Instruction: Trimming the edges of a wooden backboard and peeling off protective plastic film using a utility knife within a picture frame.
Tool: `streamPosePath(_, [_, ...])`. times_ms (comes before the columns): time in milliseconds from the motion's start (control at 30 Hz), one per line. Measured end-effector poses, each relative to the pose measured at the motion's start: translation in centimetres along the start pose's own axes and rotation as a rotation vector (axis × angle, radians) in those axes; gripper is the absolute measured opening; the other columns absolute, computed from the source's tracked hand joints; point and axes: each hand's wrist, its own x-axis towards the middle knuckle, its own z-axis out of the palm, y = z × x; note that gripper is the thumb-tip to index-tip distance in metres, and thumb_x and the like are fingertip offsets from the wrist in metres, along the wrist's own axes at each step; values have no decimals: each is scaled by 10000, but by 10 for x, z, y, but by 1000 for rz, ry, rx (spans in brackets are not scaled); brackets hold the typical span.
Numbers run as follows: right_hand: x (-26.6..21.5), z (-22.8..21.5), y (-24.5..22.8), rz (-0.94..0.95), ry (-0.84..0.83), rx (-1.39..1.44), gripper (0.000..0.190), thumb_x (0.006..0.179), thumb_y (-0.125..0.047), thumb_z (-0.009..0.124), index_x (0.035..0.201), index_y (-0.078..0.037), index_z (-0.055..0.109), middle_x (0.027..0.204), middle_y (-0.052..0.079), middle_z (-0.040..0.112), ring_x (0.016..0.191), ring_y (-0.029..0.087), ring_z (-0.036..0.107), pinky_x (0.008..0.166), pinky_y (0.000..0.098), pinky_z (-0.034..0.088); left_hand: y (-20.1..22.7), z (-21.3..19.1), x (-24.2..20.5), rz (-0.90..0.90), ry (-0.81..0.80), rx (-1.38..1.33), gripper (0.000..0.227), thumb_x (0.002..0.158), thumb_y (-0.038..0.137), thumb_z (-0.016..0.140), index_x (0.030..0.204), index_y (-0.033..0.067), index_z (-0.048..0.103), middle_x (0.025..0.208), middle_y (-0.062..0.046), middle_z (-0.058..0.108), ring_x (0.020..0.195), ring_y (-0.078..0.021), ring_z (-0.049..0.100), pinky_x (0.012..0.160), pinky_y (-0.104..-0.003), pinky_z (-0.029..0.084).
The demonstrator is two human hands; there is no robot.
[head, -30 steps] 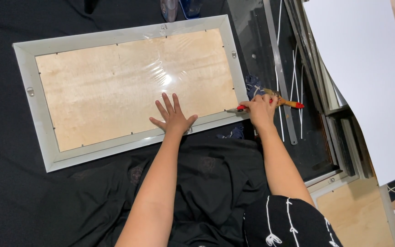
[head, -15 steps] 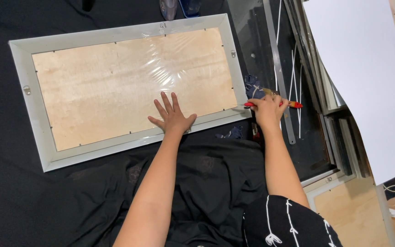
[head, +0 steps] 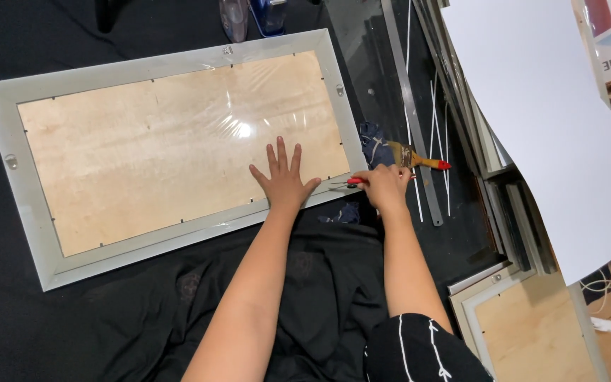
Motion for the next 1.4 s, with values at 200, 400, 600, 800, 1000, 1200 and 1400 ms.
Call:
streamPosePath(200, [17, -5, -6, 25, -87, 38, 253, 946, -417, 693, 1164, -536, 742, 1092, 39, 693, 1195, 273, 555, 1101, 514, 213, 4, -2, 5, -49, -37, -73, 837, 976, 675, 428, 1642, 342, 46, 1704, -48, -196, 1559, -293, -188, 1084, -806, -75])
streamPosePath(400, [27, 2, -18, -8, -114, -2, 253, 945, -439, 684, 1169, -545, 737, 1132, 18, 681, 1226, 253, 526, 1106, 499, 199, 3, 4, 11, -60, -55, -86, 836, 973, 696, 406, 1640, 353, 38, 1699, -43, -215, 1554, -287, -210, 1084, -806, -88])
streamPosePath(600, [26, 6, -5, 44, -77, -16, 256, 953, -424, 672, 1169, -540, 745, 1085, 29, 690, 1206, 253, 514, 1108, 506, 175, 3, 2, 11, -60, -68, -76, 823, 983, 683, 396, 1644, 341, 43, 1704, -53, -199, 1557, -289, -202, 1065, -811, -116])
streamPosePath(800, [23, 3, -9, 16, -4, -47, 236, 962, -423, 652, 1147, -533, 748, 1080, 43, 674, 1207, 259, 501, 1104, 507, 166, 3, -1, 10, -62, -79, -75, 810, 993, 662, 403, 1644, 345, 40, 1703, -50, -200, 1558, -287, -201, 1077, -807, -97])
streamPosePath(1000, [17, 5, 1, 69, 10, -24, 246, 981, -389, 651, 1149, -541, 747, 1081, 25, 650, 1228, 256, 478, 1125, 513, 157, 4, -3, 10, -71, -91, -55, 808, 991, 672, 389, 1644, 349, 41, 1705, -49, -197, 1559, -289, -198, 1078, -805, -95])
streamPosePath(1200, [28, 21, 16, 123, 47, -41, 219, 976, -442, 653, 1148, -539, 747, 1092, 59, 641, 1228, 281, 456, 1124, 526, 138, 4, -5, 8, -68, -93, -45, 797, 998, 654, 389, 1644, 344, 42, 1705, -52, -195, 1560, -291, -193, 1077, -807, -88])
streamPosePath(1400, [9, -9, -4, 163, -87, 116, 286, 976, -382, 675, 1218, -526, 729, 1121, 65, 659, 1280, 300, 455, 1133, 560, 146, 7, -1, 11, -79, -75, -15, 823, 978, 687, 377, 1647, 313, 76, 1711, -72, -161, 1564, -304, -170, 1071, -814, -95])
